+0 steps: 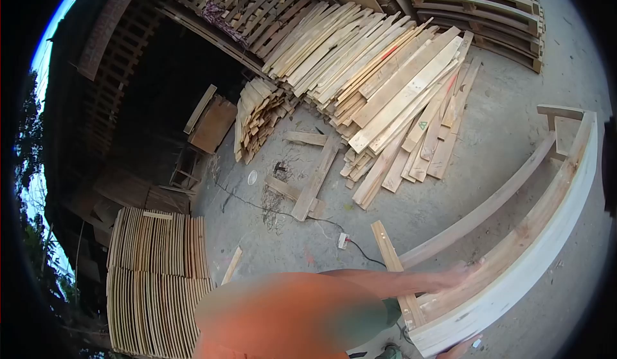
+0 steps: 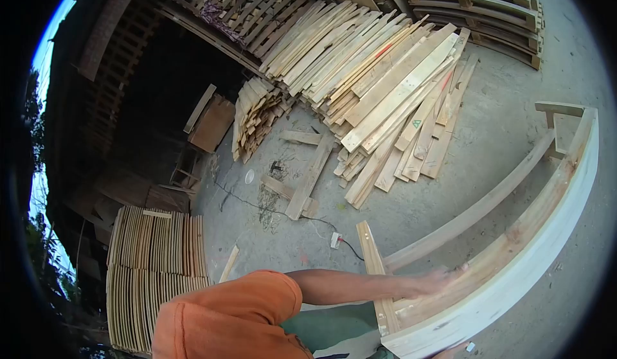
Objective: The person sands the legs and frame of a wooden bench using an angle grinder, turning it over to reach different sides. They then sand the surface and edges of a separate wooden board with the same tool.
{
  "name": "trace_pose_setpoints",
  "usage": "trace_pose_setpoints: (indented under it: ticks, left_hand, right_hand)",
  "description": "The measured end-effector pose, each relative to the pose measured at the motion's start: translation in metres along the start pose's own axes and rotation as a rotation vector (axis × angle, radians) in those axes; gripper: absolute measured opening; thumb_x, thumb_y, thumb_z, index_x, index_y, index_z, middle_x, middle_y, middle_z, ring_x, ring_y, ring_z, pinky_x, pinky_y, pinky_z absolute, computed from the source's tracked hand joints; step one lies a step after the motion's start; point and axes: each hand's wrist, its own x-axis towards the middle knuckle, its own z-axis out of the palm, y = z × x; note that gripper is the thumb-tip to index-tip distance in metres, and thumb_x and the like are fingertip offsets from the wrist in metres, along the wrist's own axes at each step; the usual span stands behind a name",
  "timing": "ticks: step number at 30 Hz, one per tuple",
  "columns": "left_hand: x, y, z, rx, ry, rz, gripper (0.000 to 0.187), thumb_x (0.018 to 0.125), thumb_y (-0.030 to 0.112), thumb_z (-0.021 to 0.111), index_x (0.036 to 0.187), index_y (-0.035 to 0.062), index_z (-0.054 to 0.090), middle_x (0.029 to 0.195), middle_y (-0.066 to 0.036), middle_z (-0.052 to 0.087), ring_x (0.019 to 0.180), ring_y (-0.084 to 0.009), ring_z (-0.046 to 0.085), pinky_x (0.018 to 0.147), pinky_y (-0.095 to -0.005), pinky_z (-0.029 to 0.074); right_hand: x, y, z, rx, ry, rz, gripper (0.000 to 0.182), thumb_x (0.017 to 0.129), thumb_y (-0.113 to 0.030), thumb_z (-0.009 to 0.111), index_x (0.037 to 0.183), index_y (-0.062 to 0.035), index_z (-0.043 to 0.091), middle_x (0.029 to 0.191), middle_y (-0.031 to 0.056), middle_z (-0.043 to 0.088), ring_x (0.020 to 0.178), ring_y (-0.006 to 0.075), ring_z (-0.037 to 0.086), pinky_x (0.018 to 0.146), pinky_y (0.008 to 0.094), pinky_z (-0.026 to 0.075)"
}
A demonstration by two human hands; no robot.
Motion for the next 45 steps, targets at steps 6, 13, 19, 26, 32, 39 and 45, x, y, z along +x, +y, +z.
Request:
trace_pose_setpoints:
  ticks: [6,13,19,26,32,39,45]
  left_hand:
    - [-0.035,0.012,-0.101,-0.204,0.019,-0.026,0.106,0.095,0.083,0.03,0.151,-0.0053,0.045,0.15,-0.031,0.046,0.141,-0.0379,0.046,0.113,-0.0442,0.042]
    - [-0.027,-0.051,-0.133,-0.262,0.122,-0.027,0.105,0.094,0.083,0.034,0.151,-0.0039,0.046,0.151,-0.028,0.047,0.141,-0.0376,0.046,0.114,-0.0448,0.041]
    - [-0.011,-0.117,-0.13,-0.473,0.034,0.013,0.102,0.095,0.081,0.037,0.155,-0.0006,0.04,0.157,-0.024,0.042,0.145,-0.0342,0.042,0.117,-0.045,0.038]
    - [0.028,-0.169,-0.095,-0.576,-0.086,0.151,0.091,0.099,0.075,0.036,0.158,0.0058,0.038,0.16,-0.015,0.041,0.143,-0.028,0.045,0.116,-0.0425,0.041]
    - [0.06,-0.235,-0.077,-0.557,-0.061,0.113,0.083,0.103,0.07,0.033,0.156,0.0067,0.042,0.158,-0.013,0.045,0.14,-0.0266,0.049,0.116,-0.0414,0.04]
    - [0.086,-0.32,-0.062,-0.722,-0.146,0.19,0.095,0.097,0.079,0.033,0.147,0.0013,0.054,0.146,-0.016,0.058,0.137,-0.0281,0.052,0.113,-0.0412,0.04]
    - [0.054,-0.304,-0.068,-0.26,0.324,0.317,0.09,0.1,0.068,0.047,0.155,-0.0013,0.033,0.155,-0.024,0.044,0.142,-0.0321,0.044,0.115,-0.0424,0.037]
  right_hand:
    - [0.063,0.007,0.003,-0.011,-0.01,-0.091,0.077,0.107,-0.054,0.036,0.155,0.0058,0.033,0.16,0.0199,0.036,0.144,0.0291,0.038,0.118,0.0422,0.029]
    - [0.123,0.016,0.006,-0.032,-0.103,-0.178,0.079,0.104,-0.058,0.04,0.153,0.0044,0.037,0.159,0.0207,0.039,0.141,0.0308,0.044,0.115,0.045,0.035]
    - [0.112,0.056,-0.021,0.028,-0.102,-0.226,0.082,0.102,-0.061,0.043,0.152,0.0033,0.041,0.158,0.0215,0.041,0.139,0.0322,0.048,0.113,0.0474,0.04]
    - [0.123,0.045,-0.048,0.171,-0.093,0.057,0.078,0.102,-0.061,0.039,0.156,-0.0046,0.04,0.156,0.0192,0.044,0.141,0.0318,0.045,0.117,0.0444,0.035]
    - [0.192,0.125,-0.083,0.212,-0.236,-0.023,0.077,0.102,-0.059,0.041,0.156,-0.0029,0.039,0.157,0.0191,0.043,0.142,0.0326,0.043,0.118,0.0426,0.033]
    - [0.142,0.159,-0.072,0.082,-0.133,-0.034,0.082,0.103,-0.06,0.038,0.158,0.0003,0.033,0.161,0.0175,0.037,0.144,0.0314,0.04,0.12,0.0414,0.029]
    - [0.131,0.163,-0.067,0.198,-0.195,-0.201,0.08,0.108,-0.062,0.027,0.161,-0.0016,0.027,0.164,0.0163,0.033,0.149,0.0311,0.035,0.123,0.0428,0.027]
